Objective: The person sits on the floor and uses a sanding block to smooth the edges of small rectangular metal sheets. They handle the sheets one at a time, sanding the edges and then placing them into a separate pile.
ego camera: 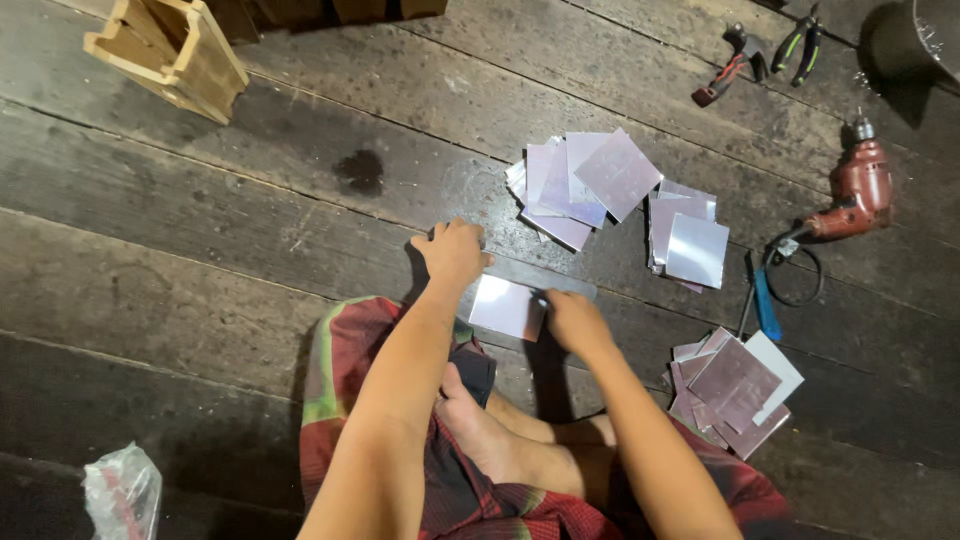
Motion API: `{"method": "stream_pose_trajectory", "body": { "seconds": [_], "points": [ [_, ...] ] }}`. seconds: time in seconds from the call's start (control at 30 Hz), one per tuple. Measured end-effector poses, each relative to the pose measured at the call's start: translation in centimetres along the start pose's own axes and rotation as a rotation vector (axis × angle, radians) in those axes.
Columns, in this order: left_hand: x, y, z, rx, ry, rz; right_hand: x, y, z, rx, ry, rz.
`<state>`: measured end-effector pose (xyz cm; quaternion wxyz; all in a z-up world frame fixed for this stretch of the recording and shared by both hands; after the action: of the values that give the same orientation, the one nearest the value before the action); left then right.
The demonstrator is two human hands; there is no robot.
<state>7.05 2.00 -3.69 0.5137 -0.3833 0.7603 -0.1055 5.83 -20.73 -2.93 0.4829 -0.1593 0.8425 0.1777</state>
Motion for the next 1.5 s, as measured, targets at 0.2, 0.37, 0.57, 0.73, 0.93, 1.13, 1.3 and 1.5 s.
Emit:
{"method": "stream_pose_trajectory", "body": {
  "seconds": [0.2, 0.37, 0.57, 0.73, 0.93, 1.13, 1.3, 1.5],
  "points": [
    [0.0, 0.0, -0.9, 0.044, -0.016, -0.018, 0.0, -7.1, -4.2, 0.188, -0.080, 0.035],
    [1.3, 0.3, -1.7, 0.169, -0.011, 0.028, -4.5, 0.8, -1.9, 0.106, -0.162, 0.001],
    [0.9, 0.3, -3.6, 0.317, -0.049, -0.103, -1.9, -4.4, -1.6, 0.082, -0.140, -0.175],
    [2.4, -2.6, -5.4, 0.465, 0.021, 0.068, -1.2, -12.0, -8.6, 0.171, -0.283, -0.137],
    [7.8, -3.4, -8.2, 0.433, 0.389, 0.577, -0.3, -18.4, -15.9, 0.539, -0.487, 0.267],
    [11.4, 1.2, -6.1, 0.381, 0.318, 0.541, -0.6, -16.9, -14.7, 0.506, -0.599, 0.345],
    [6.5, -2.7, -10.8, 0.856, -0.165, 0.550, -0.5, -14.5, -12.6, 0.319, -0.627, 0.332],
    [4.5, -4.3, -10.9, 0.504, 0.260, 0.650, -0.2, -13.7, -11.6, 0.339, -0.509, 0.403]
  ]
}}
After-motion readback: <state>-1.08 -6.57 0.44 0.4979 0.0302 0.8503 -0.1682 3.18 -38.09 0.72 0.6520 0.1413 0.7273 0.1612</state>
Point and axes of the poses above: each hand's wrist, its own z-axis towards the middle knuckle, its own x-axis out of the palm, y = z × x, the point moved 8 cm from there along z, towards the middle knuckle, and after that the axes turned 12 degrees about -z, right-handed, at the moved point
